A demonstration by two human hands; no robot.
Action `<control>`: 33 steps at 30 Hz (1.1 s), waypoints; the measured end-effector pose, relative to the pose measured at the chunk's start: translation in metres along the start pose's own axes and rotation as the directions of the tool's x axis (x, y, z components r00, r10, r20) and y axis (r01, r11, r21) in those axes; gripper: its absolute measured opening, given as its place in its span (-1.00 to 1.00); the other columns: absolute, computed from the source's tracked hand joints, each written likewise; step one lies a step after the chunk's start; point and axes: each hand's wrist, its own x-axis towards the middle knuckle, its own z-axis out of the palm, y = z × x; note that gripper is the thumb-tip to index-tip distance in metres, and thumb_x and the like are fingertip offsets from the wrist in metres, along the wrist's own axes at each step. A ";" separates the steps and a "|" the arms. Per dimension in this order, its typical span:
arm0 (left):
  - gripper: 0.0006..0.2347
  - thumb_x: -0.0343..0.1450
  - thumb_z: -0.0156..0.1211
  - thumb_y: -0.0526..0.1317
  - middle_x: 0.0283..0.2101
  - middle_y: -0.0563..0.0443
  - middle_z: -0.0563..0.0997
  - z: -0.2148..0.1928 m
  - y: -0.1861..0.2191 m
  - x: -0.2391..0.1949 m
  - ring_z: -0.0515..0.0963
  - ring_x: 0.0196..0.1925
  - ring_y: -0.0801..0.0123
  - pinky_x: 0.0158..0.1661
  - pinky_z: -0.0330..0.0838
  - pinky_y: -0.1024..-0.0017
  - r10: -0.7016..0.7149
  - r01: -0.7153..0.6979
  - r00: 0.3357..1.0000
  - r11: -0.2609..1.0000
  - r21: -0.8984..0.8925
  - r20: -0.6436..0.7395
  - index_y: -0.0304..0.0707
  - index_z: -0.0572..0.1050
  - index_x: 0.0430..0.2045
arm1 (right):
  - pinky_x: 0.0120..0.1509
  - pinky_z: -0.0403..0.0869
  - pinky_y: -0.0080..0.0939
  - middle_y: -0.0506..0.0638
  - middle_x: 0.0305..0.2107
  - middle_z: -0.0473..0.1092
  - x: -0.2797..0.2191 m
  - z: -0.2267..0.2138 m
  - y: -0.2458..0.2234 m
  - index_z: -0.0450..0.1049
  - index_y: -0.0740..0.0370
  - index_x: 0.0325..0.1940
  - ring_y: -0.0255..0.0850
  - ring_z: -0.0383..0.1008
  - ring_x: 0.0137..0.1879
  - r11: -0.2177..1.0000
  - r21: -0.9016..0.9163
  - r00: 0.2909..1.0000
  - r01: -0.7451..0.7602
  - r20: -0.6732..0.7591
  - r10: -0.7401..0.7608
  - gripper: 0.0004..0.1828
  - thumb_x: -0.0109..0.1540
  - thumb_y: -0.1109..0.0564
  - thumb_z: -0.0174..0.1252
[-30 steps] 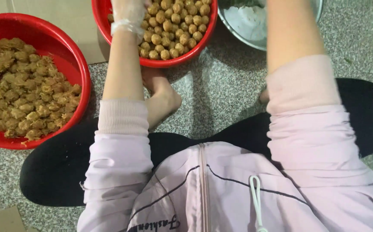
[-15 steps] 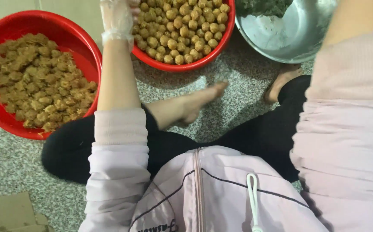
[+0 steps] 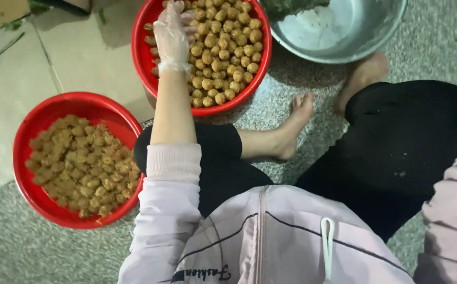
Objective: Manually forming small cakes by wrapping green dough around pre-portioned filling balls and rolling them into spheres.
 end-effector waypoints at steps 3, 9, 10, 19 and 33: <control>-0.56 0.42 -0.08 0.03 -0.36 -0.04 0.68 -0.011 -0.015 -0.013 0.60 -0.50 0.45 -0.50 0.48 0.56 0.052 -0.056 0.996 0.997 0.052 0.078 -0.35 0.58 -0.07 | 0.02 0.56 0.26 0.45 -0.11 0.55 -0.004 0.028 0.006 0.56 0.58 0.05 0.30 0.57 0.05 1.000 -0.004 1.000 -0.028 0.011 0.028 -0.59 0.30 0.15 0.08; -0.62 0.51 -0.11 0.04 -0.29 -0.05 0.65 -0.040 -0.054 -0.043 0.62 -0.39 0.40 -0.38 0.56 0.52 -0.009 -0.010 0.990 0.991 0.134 0.140 -0.25 0.55 -0.10 | 0.01 0.57 0.27 0.46 -0.12 0.56 0.008 0.045 -0.011 0.56 0.59 0.05 0.31 0.57 0.05 1.000 -0.022 0.999 -0.018 -0.028 0.018 -0.59 0.30 0.16 0.06; -0.63 0.55 -0.10 0.06 -0.29 -0.10 0.69 -0.044 -0.078 -0.033 0.69 -0.42 0.34 -0.47 0.63 0.56 0.058 -0.084 0.984 0.985 0.152 0.168 -0.20 0.58 -0.12 | 0.01 0.57 0.27 0.46 -0.12 0.56 0.010 0.043 -0.015 0.56 0.59 0.05 0.31 0.57 0.05 1.000 -0.024 0.999 -0.015 -0.037 0.014 -0.59 0.30 0.16 0.06; -0.68 0.51 0.01 -0.06 -0.30 -0.19 0.67 -0.052 -0.108 -0.038 0.70 -0.41 0.32 -0.44 0.68 0.49 0.019 -0.016 1.000 0.980 -0.198 0.013 -0.34 0.54 -0.07 | -0.19 0.64 0.13 0.30 -0.36 0.62 0.118 0.171 -0.005 0.70 0.41 -0.25 0.19 0.66 -0.11 0.982 -0.188 0.998 0.027 -0.051 -0.037 -0.70 0.24 0.25 0.03; -0.69 0.44 0.13 0.04 -0.34 0.20 0.48 -0.023 -0.058 0.039 0.49 -0.39 0.49 -0.36 0.45 0.57 -0.029 -0.024 0.995 0.863 -0.504 -0.097 -0.07 0.47 -0.05 | 0.39 0.33 0.27 0.22 0.16 0.28 0.174 0.205 -0.046 0.16 0.26 0.32 0.18 0.31 0.35 0.849 0.458 0.952 -0.263 0.264 0.152 -0.54 0.39 0.05 0.01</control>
